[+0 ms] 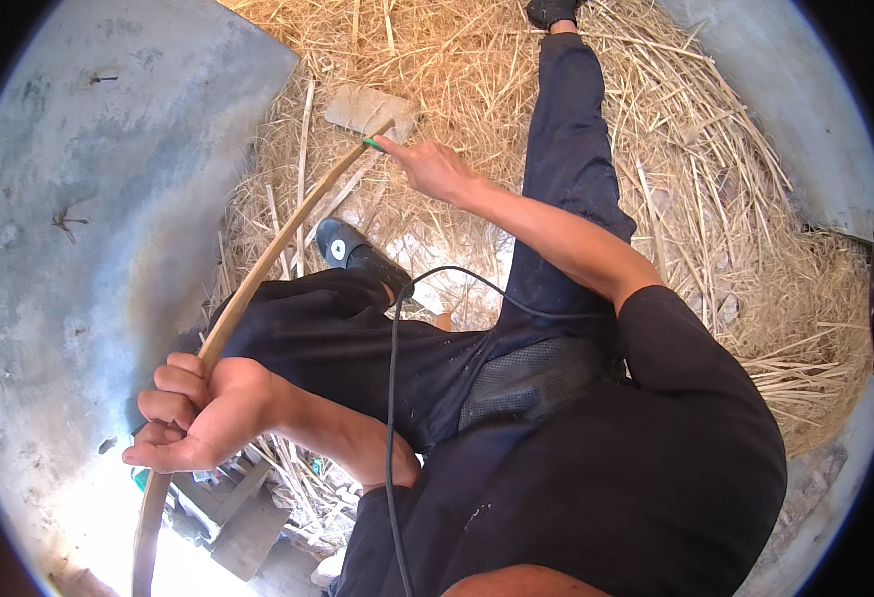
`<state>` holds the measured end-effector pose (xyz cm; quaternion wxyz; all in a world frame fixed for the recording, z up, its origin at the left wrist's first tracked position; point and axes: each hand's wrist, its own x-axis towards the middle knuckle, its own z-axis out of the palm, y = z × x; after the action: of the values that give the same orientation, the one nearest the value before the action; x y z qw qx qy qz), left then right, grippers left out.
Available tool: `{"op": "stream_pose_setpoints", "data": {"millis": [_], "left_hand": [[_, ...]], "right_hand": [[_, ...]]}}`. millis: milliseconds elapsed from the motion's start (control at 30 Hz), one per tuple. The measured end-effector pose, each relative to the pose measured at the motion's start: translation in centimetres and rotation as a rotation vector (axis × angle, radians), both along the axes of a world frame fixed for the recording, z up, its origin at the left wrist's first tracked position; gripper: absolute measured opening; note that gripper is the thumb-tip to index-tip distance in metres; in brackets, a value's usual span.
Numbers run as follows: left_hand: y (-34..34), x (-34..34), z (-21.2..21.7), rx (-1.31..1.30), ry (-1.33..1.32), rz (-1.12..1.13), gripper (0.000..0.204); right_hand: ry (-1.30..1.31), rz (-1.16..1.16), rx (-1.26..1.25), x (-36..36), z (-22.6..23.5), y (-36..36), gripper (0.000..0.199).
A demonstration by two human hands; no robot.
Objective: The person uses a utility knife to strip layers from a long bamboo pole while sitting on the ground.
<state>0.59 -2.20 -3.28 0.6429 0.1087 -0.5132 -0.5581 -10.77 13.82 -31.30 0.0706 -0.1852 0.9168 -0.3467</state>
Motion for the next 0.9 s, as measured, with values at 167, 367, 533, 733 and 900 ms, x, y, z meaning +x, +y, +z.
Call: {"op": "stream_pose_setpoints", "data": {"millis": [167,367,533,733,900], "left_hand": [[0.1,0.0,0.2,0.011,0.007,-0.051,0.054],[0.2,-0.2,0.3,0.015,0.002,-0.039,0.053],[-0.1,0.0,0.1,0.004,0.005,-0.057,0.053],[-0.1,0.1,0.1,-0.014,0.009,-0.099,0.052],[-0.4,0.5,0.1,-0.054,0.049,-0.320,0.051]], "right_hand": [[0.035,0.026,0.044,0.0,0.1,1.0,0.073],[0.263,-0.030,-0.111,-1.0,0.7,0.2,0.077],[-0.154,-0.057,0.111,1.4,-0.2,2.0,0.074],[0.225,-0.152,-0.189,2.1,-0.6,2.1,0.059],[-0.192,-0.142,-0.068,2.7,-0.9,2.1,0.044]]}}
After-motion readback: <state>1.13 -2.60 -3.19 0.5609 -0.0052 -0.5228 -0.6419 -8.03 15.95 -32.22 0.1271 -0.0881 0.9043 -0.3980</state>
